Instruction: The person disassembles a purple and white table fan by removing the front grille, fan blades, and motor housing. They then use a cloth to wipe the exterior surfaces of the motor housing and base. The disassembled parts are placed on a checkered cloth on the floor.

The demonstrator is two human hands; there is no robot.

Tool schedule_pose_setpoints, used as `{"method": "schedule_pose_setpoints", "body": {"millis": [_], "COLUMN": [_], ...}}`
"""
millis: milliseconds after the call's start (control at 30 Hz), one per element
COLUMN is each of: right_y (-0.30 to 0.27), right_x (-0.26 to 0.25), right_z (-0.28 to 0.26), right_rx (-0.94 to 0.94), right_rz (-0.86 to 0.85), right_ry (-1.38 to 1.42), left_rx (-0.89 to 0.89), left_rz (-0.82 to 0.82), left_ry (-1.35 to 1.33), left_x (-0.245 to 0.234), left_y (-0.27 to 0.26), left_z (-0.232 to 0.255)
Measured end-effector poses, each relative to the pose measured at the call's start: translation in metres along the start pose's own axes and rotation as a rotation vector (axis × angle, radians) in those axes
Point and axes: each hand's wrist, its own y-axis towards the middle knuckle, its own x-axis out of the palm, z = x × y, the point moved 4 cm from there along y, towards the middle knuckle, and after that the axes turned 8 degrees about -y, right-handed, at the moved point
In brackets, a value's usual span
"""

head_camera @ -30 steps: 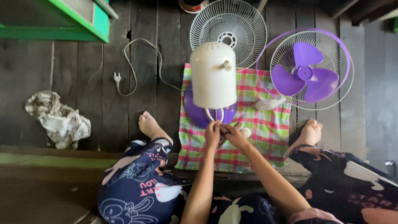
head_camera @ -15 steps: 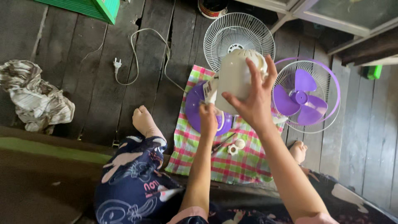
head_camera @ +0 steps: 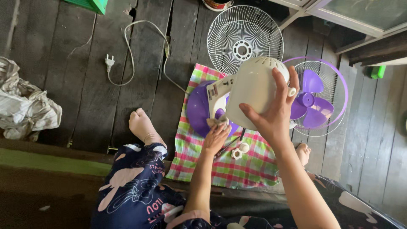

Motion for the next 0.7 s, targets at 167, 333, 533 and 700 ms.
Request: {"method": "schedule_pose_setpoints", "body": {"millis": [167,333,533,700], "right_y": [-0.002,-0.005,-0.003,-0.002], "right_x": [0.002,0.002,-0.004,-0.012], "right_z": [0.009,0.016,0.032,0.054], "right_rx": [0.007,0.005,0.009,0.017], "right_rz": [-0.006,0.009,-0.004,0.023], "right_ry": [-0.007,-0.029,-0.004,0.013], "left_rx": [-0.23,-0.273,-0.15,-0.608], "left_rz": [0.052,0.206,0.085,0.52], "left_ry": [-0.115,-0.202,-0.261,-0.616], "left_x": [-0.041,-0.035,-0.017,-0.074], "left_y": [0.047,0.028,-0.016,0.009], "left_z": [-0.029,-0.009,-0.009,-0.046]}}
